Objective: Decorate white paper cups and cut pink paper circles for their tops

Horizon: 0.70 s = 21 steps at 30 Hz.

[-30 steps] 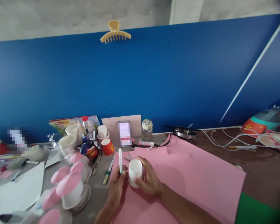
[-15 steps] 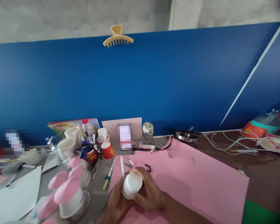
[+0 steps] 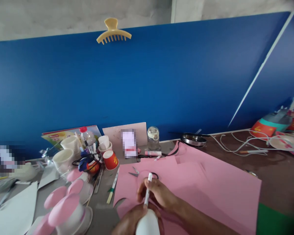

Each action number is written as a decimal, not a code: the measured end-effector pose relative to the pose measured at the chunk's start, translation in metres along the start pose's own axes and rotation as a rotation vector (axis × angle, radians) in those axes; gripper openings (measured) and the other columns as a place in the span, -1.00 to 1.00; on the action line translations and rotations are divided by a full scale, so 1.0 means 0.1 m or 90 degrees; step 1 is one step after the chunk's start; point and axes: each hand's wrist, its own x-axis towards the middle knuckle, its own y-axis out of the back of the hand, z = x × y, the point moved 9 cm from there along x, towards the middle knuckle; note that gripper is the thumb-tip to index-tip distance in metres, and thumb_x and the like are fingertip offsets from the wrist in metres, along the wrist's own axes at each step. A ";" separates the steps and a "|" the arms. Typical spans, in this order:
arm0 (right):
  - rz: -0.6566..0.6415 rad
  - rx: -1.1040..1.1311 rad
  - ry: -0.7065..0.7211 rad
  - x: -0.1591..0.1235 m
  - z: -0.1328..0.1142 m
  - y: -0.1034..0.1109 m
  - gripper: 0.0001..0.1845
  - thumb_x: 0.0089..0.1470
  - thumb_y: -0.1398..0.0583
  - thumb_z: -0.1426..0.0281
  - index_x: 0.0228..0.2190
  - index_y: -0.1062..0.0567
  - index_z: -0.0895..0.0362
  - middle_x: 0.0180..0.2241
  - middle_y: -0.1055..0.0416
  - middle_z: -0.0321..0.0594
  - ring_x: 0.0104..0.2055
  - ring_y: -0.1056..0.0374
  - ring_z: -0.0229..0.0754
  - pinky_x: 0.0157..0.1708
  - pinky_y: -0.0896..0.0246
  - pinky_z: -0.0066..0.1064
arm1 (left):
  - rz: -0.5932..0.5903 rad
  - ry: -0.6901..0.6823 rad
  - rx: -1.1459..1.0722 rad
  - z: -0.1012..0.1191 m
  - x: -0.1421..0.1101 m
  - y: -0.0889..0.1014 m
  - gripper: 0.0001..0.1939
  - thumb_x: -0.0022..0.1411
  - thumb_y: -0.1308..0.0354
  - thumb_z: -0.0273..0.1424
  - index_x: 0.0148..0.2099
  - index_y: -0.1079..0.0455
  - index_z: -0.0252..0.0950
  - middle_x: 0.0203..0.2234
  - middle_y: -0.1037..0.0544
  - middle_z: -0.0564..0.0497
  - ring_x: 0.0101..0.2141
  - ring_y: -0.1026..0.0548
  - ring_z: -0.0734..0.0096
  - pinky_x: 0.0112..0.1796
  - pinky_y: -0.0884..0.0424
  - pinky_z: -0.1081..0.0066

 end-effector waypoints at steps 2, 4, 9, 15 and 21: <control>0.057 0.042 0.005 -0.01 -0.04 0.09 -0.45 0.04 -0.12 -0.09 -0.47 -0.48 0.18 -0.59 -0.42 -0.20 -0.50 -0.37 -0.19 -0.43 -0.25 -0.37 | -0.004 -0.024 0.018 0.05 0.00 0.00 -0.54 0.16 -0.07 -0.10 -0.16 -0.45 -0.43 -0.54 -0.54 -0.15 -0.53 -0.49 0.31 -0.49 -0.27 0.44; 0.067 0.030 0.015 -0.02 -0.08 0.14 -0.45 0.04 -0.11 -0.10 -0.48 -0.46 0.16 -0.54 -0.42 -0.20 -0.47 -0.34 -0.20 -0.39 -0.24 -0.35 | -0.022 -0.042 0.054 0.10 0.00 -0.03 -0.54 0.18 -0.08 -0.11 -0.14 -0.46 -0.43 -0.51 -0.55 -0.16 -0.50 -0.49 0.30 -0.48 -0.26 0.45; -0.030 -0.178 0.041 -0.03 -0.03 -0.01 -0.44 0.03 -0.13 -0.10 -0.51 -0.49 0.16 -0.45 -0.37 -0.20 -0.41 -0.27 -0.23 -0.33 -0.18 -0.36 | -0.007 -0.031 0.143 0.17 -0.03 0.00 -0.51 0.25 -0.03 -0.08 -0.11 -0.48 -0.43 -0.46 -0.56 -0.16 -0.47 -0.47 0.34 -0.41 -0.27 0.45; 0.129 -0.023 0.035 0.03 -0.02 0.25 -0.38 0.08 -0.01 -0.15 -0.65 -0.25 0.11 -0.63 -0.33 -0.26 -0.54 -0.24 -0.24 -0.45 -0.12 -0.40 | -0.009 -0.020 0.182 0.07 -0.01 -0.01 -0.52 0.17 -0.13 -0.06 -0.20 -0.51 -0.43 -0.41 -0.57 -0.20 -0.40 -0.49 0.28 -0.37 -0.30 0.41; 0.176 0.015 0.085 0.05 -0.25 0.39 -0.37 0.06 -0.01 -0.18 -0.65 -0.27 0.11 -0.63 -0.29 -0.27 -0.51 -0.25 -0.22 -0.42 -0.15 -0.36 | -0.020 -0.045 0.072 0.11 0.01 0.01 -0.38 0.13 -0.11 0.05 0.03 -0.38 -0.35 -0.42 -0.59 -0.18 -0.52 -0.47 0.38 -0.51 -0.23 0.48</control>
